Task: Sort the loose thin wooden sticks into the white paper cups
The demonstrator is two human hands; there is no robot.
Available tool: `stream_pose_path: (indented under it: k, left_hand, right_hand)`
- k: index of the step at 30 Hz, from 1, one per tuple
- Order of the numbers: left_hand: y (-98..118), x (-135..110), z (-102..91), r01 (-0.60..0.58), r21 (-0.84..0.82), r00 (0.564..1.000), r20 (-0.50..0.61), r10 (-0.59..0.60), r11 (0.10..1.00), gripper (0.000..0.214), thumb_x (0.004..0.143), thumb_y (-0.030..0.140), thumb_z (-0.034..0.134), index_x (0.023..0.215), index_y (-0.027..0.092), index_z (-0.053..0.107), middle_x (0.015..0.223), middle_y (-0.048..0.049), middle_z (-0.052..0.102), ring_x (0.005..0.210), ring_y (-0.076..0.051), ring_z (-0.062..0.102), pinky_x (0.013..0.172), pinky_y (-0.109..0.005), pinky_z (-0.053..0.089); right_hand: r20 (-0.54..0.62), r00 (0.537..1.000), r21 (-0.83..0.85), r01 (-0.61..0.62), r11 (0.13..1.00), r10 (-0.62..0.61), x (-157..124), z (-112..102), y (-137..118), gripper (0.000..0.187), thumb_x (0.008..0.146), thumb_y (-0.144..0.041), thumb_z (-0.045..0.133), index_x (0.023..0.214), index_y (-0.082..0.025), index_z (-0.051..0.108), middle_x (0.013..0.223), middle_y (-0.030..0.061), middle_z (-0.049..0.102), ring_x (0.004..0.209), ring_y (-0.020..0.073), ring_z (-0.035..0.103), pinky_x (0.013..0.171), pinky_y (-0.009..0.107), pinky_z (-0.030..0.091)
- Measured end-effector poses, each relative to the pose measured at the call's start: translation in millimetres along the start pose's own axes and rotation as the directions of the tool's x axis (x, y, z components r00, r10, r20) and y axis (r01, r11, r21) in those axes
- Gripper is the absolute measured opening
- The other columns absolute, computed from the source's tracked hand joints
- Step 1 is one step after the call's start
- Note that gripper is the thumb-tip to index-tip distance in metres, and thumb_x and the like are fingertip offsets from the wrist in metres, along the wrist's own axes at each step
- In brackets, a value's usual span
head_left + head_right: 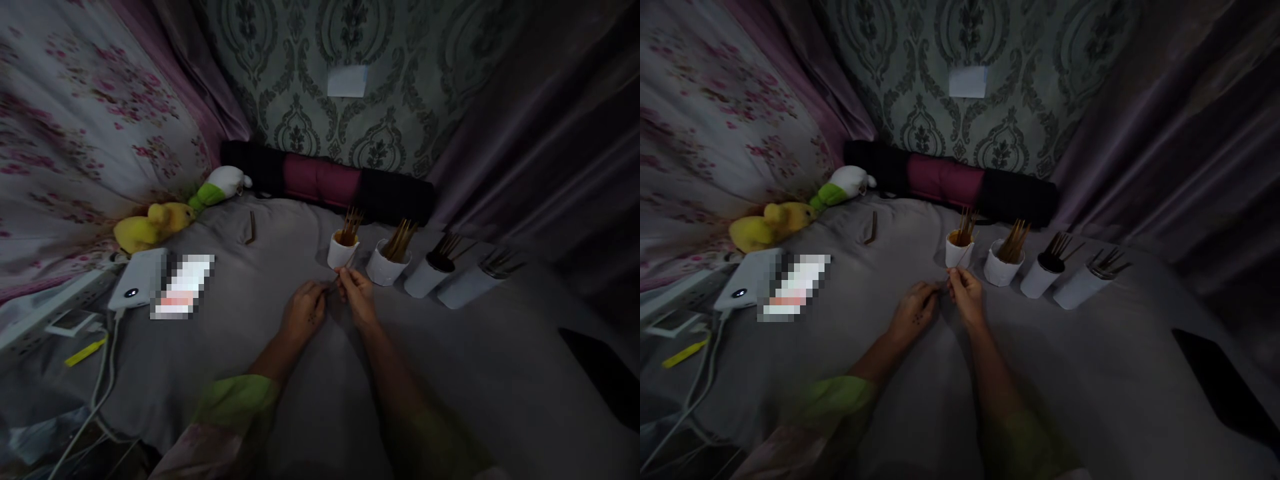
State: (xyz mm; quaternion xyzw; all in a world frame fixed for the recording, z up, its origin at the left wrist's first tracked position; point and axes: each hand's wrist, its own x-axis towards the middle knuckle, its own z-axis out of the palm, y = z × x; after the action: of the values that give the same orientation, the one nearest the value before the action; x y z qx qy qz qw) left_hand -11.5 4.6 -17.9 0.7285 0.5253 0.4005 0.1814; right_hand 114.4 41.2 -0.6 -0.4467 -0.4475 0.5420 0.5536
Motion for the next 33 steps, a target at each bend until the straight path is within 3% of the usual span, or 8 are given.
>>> stream_pose_path:
  k: [13,17,26,33]
  left_hand:
    - [4,3,1.5,0.15,-0.137,0.989,0.014,-0.15,0.979,0.023,0.078,0.019,0.047,0.094,0.019,0.064,0.088,-0.0058,0.061,0.083,-0.017,0.055,0.074,-0.028,0.042]
    - [6,4,2.2,0.225,-0.255,0.974,0.018,-0.228,0.94,0.023,0.075,0.021,0.053,0.094,0.019,0.065,0.089,-0.0058,0.064,0.08,-0.018,0.057,0.071,-0.028,0.043]
    - [1,6,8.5,0.378,-0.583,0.92,0.152,-0.36,0.72,0.019,0.071,0.022,0.059,0.087,0.016,0.067,0.084,-0.0055,0.066,0.078,-0.016,0.058,0.071,-0.026,0.043]
    - [13,7,-2.8,0.587,-0.659,0.794,0.355,-0.493,0.471,0.037,0.068,0.033,0.063,0.098,0.011,0.062,0.064,0.0006,0.057,0.047,-0.005,0.042,0.045,-0.019,0.03]
  right_hand:
    - [-0.01,1.0,-0.035,-0.003,0.999,0.003,2,-1,3,0.037,0.069,-0.047,0.062,0.085,-0.014,0.064,0.055,-0.0041,0.047,0.041,0.0042,0.037,0.035,0.017,0.025]
    - [-0.018,1.0,-0.069,-0.005,0.998,0.004,2,-2,3,0.038,0.069,-0.048,0.062,0.086,-0.014,0.064,0.055,-0.0041,0.047,0.041,0.0044,0.037,0.034,0.017,0.025]
    - [-0.011,1.0,-0.093,0.013,0.996,-0.014,3,-5,4,0.037,0.071,-0.048,0.06,0.084,-0.013,0.063,0.055,-0.0046,0.045,0.04,0.004,0.036,0.035,0.017,0.025]
    - [0.0,0.999,-0.135,0.045,0.99,-0.045,4,-8,3,0.04,0.072,-0.051,0.058,0.085,-0.013,0.064,0.054,-0.0045,0.045,0.041,0.0047,0.036,0.036,0.018,0.025]
